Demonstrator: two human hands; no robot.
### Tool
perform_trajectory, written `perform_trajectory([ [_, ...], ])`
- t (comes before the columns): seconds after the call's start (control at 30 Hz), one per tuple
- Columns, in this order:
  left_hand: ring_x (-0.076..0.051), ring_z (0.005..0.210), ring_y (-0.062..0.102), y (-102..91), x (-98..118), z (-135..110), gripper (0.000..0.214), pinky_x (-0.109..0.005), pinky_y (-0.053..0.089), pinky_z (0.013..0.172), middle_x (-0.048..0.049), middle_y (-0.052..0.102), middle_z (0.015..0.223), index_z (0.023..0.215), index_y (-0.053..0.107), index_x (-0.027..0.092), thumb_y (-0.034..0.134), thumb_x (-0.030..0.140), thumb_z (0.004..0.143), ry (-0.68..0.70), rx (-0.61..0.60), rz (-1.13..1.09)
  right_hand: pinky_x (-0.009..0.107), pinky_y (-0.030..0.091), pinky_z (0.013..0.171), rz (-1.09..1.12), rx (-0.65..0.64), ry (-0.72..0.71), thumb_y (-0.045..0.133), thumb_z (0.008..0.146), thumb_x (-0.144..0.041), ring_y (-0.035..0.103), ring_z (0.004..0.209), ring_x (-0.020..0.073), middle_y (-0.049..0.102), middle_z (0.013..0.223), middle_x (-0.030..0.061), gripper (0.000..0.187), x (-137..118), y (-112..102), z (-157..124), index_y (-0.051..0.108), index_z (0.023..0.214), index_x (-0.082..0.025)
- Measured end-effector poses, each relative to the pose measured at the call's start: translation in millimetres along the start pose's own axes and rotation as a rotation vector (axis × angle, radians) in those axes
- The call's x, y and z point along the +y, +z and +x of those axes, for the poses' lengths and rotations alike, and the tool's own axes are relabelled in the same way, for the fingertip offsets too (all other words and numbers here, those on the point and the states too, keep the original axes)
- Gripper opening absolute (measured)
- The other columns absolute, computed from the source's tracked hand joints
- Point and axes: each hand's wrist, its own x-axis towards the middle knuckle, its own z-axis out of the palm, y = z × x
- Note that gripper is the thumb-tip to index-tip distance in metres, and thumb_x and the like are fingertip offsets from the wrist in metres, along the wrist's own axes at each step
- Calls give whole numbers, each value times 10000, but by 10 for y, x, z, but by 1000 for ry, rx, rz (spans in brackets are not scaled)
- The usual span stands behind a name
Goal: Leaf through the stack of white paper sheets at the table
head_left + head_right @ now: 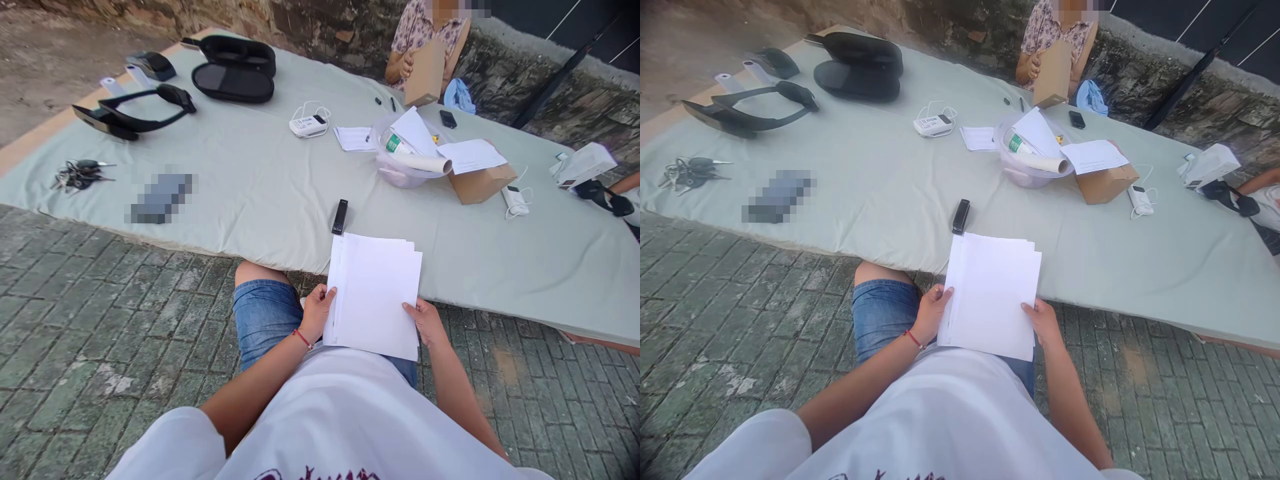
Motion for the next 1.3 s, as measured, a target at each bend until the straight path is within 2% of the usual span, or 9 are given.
perform_trajectory([
  [0.1,-113,620,499,-12,-22,1,383,-241,402,612,38,572,697,758,494,206,685,538,772,14,-28,-34,398,577,812,-17,93,-7,781,690,-448,724,906,285,769,1022,58,421,16,-95,43,731,1032,-208],
  [0.2,-135,693,566,-27,10,-4,334,-258,443,671,24,605,765,870,507,219,722,443,748,66,28,7,390,580,784,-16,157,-20,790,673,-434,725,880,281,773,989,58,409,0,-187,56,733,1004,-200],
  [0.37,-163,735,624,-51,90,-10,519,-282,471,689,-13,668,885,1171,532,233,741,338,708,96,52,81,395,579,784,25,117,-21,808,664,-432,725,848,264,774,977,57,411,-53,-200,31,735,994,-199],
  [0.5,-173,740,604,-37,85,-5,318,-278,458,698,-38,688,811,884,688,173,701,462,750,23,-2,75,407,573,822,86,8,2,815,673,-441,724,861,254,772,996,60,431,-81,-49,10,730,1023,-204],
  [0.63,-168,669,579,-13,49,1,452,-279,451,635,-41,675,711,740,682,158,648,608,768,-94,-71,-67,411,571,824,62,-79,-2,796,698,-468,723,877,264,772,990,65,437,-112,104,2,729,1036,-199],
  [0.97,-96,536,464,9,122,27,422,-226,358,529,53,532,560,634,544,167,821,485,599,-80,37,30,398,571,817,13,-79,16,799,690,-481,721,917,283,766,1036,68,459,-138,124,64,726,1046,-200],
  [1.1,-128,618,550,8,90,48,380,-256,446,596,4,646,701,739,585,161,771,485,670,-69,14,7,402,569,809,-30,-19,8,780,698,-466,725,898,287,772,994,66,431,-94,66,101,726,1033,-200],
  [1.2,-164,756,625,-10,55,64,340,-289,497,699,-35,692,859,902,598,166,743,410,713,19,20,26,405,571,804,-78,51,-3,768,701,-456,725,894,289,771,1008,69,438,-42,-35,141,721,1054,-200],
  [1.3,-180,804,652,-38,62,65,522,-301,510,715,-26,685,901,1159,534,200,753,301,696,91,64,76,397,573,801,-96,84,-22,752,712,-460,724,904,284,765,1042,70,436,-15,-135,171,714,1062,-202],
])
